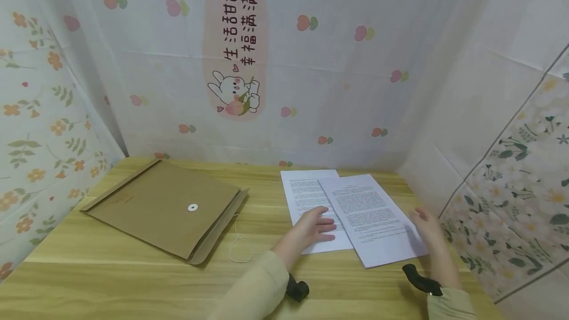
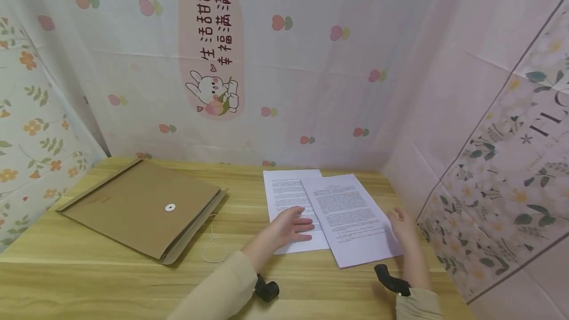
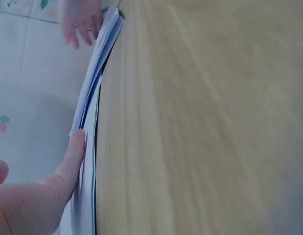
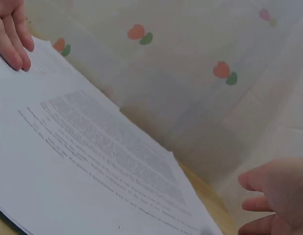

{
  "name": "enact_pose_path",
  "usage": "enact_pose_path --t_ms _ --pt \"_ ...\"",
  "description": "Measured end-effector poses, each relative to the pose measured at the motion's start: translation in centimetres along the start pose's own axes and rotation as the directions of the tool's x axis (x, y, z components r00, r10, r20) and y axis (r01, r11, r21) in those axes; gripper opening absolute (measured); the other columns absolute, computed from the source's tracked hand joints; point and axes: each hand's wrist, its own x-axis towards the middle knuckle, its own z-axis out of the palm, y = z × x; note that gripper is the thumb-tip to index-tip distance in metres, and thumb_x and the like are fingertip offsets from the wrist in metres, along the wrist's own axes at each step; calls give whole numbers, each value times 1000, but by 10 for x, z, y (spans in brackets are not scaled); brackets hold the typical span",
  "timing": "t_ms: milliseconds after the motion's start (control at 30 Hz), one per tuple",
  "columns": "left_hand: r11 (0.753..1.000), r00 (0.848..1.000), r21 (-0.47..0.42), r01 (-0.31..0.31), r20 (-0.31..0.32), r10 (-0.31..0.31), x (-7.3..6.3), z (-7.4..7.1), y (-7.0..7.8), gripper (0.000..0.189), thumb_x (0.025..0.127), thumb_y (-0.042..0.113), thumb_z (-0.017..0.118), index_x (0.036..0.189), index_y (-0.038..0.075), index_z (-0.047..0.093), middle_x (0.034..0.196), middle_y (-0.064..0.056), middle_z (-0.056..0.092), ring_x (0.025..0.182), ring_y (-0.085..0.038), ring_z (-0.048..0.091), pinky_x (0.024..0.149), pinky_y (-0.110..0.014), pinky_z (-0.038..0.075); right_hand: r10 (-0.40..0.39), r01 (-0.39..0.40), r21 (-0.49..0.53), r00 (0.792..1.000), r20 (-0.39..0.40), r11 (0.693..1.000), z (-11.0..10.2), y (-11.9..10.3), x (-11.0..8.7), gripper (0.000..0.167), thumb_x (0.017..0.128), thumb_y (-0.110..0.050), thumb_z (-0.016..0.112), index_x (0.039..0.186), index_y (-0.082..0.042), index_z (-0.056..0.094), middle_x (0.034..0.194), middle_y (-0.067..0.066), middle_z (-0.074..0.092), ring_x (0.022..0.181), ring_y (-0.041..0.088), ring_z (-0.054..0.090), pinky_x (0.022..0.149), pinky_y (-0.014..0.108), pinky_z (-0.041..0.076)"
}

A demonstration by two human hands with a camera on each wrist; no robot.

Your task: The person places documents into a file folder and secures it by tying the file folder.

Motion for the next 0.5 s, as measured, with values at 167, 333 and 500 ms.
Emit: enact_pose_path --t_ms 167,333,500 --pt "995 999 -96 34 22 -32 5 3 -2 65 99 22 48 146 -9 17 125 -39 45 120 -49 46 89 -60 44 12 -11 -48 1000 7 999 0 12 4 67 103 -34 30 144 15 10 144 42 13 132 55 16 109 59 16" --pt "990 998 -133 49 50 -42 9 6 -1 70 99 23 47 145 -14 10 130 -42 40 124 -51 41 93 -63 40 22 -24 -83 999 -23 996 4 12 6 67 103 -37 31 145 12 14 143 40 19 132 53 21 108 59 17" --pt "987 997 -149 58 63 -49 9 11 0 73 97 22 48 144 -16 6 133 -45 33 126 -53 37 95 -65 36 -5 2 -114 1000 -22 993 4 8 4 66 103 -36 30 144 14 17 143 39 23 130 53 25 107 58 21"
